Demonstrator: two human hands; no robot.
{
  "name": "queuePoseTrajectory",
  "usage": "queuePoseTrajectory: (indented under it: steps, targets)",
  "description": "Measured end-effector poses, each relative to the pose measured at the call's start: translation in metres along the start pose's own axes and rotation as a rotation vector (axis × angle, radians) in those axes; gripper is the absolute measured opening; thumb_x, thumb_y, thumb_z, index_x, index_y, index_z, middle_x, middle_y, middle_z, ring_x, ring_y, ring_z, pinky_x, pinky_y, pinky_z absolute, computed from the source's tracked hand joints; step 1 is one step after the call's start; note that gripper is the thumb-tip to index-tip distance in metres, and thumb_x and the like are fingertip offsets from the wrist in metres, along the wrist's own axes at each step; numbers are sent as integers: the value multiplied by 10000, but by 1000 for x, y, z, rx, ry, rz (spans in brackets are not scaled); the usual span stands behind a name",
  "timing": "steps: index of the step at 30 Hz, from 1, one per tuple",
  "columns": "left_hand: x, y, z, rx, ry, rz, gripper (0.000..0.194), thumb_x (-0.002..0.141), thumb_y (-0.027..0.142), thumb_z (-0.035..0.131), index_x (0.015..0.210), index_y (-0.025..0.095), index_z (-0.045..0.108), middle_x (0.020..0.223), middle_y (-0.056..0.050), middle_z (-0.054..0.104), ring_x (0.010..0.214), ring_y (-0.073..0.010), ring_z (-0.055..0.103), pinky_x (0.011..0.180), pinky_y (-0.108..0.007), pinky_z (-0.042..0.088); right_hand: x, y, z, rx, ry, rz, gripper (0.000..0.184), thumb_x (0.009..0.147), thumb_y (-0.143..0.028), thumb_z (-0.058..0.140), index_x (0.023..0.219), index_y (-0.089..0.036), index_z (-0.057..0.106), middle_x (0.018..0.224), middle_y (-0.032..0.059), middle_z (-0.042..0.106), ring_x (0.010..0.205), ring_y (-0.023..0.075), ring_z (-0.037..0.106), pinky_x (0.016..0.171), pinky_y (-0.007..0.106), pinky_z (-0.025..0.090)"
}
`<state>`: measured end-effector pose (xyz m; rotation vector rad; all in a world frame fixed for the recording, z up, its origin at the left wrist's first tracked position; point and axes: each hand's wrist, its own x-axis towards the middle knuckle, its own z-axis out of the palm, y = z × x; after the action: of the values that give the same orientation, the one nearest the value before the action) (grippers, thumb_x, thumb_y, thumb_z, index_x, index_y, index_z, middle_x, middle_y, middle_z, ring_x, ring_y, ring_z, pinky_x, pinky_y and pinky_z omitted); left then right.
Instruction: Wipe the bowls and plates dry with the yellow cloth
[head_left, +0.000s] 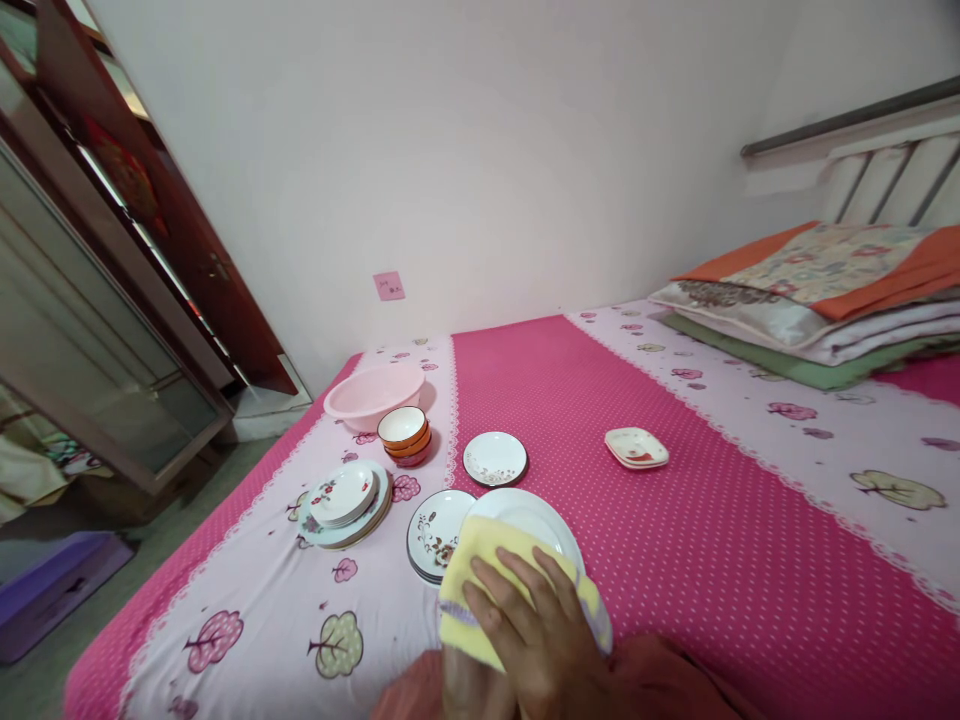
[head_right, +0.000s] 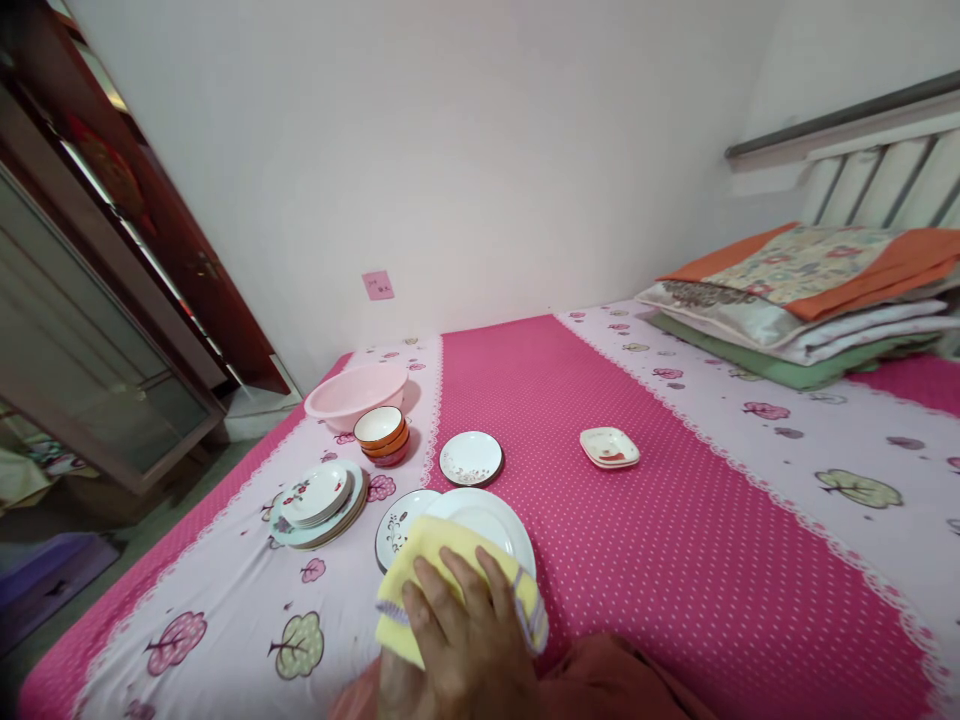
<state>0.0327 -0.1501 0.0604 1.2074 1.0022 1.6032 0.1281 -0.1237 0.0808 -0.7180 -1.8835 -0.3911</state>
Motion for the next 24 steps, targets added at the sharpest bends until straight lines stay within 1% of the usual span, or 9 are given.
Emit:
queuePoseTrajectory:
  steps: [2,3,5,7,9,12,16,21,24]
  targets:
    - [10,-3,2,25,-133,-18,831,1047,482,38,1247,125,762,1337,-196,724,1331,-316,614,1143,-485,448,13,7,2,23,-32,82,435,1133,-308,302,1205,-244,727,1260,-14,774,1218,206,628,1300,389,162]
    - [15,-4,3,-61,-174,-40,875,1048,471,-8,1198,148,791,1349,-197,719,1344,-270,610,1088,-411,505,18,12,4,20,-54,113,403,1125,-298,329,1235,-240,713,1294,-3,760,1239,216,616,1283,402,188]
    - [23,-7,4,-398,-176,-102,784,1081,450,30,1362,170,706,1472,-135,651,1402,-202,571,1201,-332,376,23,26,7,-23,-125,153,348,1081,-214,406,1292,-229,683,1353,34,729,1270,251,601,1218,442,282]
    - [25,-9,4,-803,-179,-179,624,1106,470,162,1428,273,659,1540,-77,592,1494,-209,470,1282,-373,246,23,43,9,-76,-184,184,405,1012,-97,427,1325,-206,660,1357,80,719,1262,277,610,1117,460,397]
    - [25,-11,3,-1006,-234,-237,610,1094,544,212,1460,279,623,1578,-67,546,1556,-243,366,1317,-417,132,20,62,8,-96,-222,227,487,964,-21,402,1363,-178,633,1344,116,716,1239,279,629,1042,453,477]
    - [24,-12,1,-1048,-269,-264,662,1074,614,204,1477,265,596,1606,-70,498,1586,-267,295,1324,-444,64,8,86,2,-60,-248,262,584,914,17,399,1439,-174,571,1326,127,717,1201,257,665,1006,430,553]
    - [28,-9,-1,-1080,-302,-230,677,1074,609,172,1472,265,598,1592,-58,508,1572,-260,325,1323,-427,53,-16,101,-11,-28,-251,247,623,908,-3,439,1500,-186,507,1311,117,725,1181,244,696,990,409,601]
    - [34,-1,-4,-1097,-410,-200,697,1081,584,118,1470,259,596,1578,-49,520,1574,-236,319,1318,-412,30,-55,95,-20,-73,-166,165,526,1000,-58,405,1504,-163,513,1332,121,725,1237,241,684,1009,397,585]
    - [35,0,-7,-1101,-453,-195,698,1084,569,98,1489,254,572,1582,-41,506,1567,-226,336,1315,-402,11,-76,87,-26,-55,-151,126,452,1073,-175,350,1471,-167,563,1353,115,715,1265,243,666,1042,394,547]
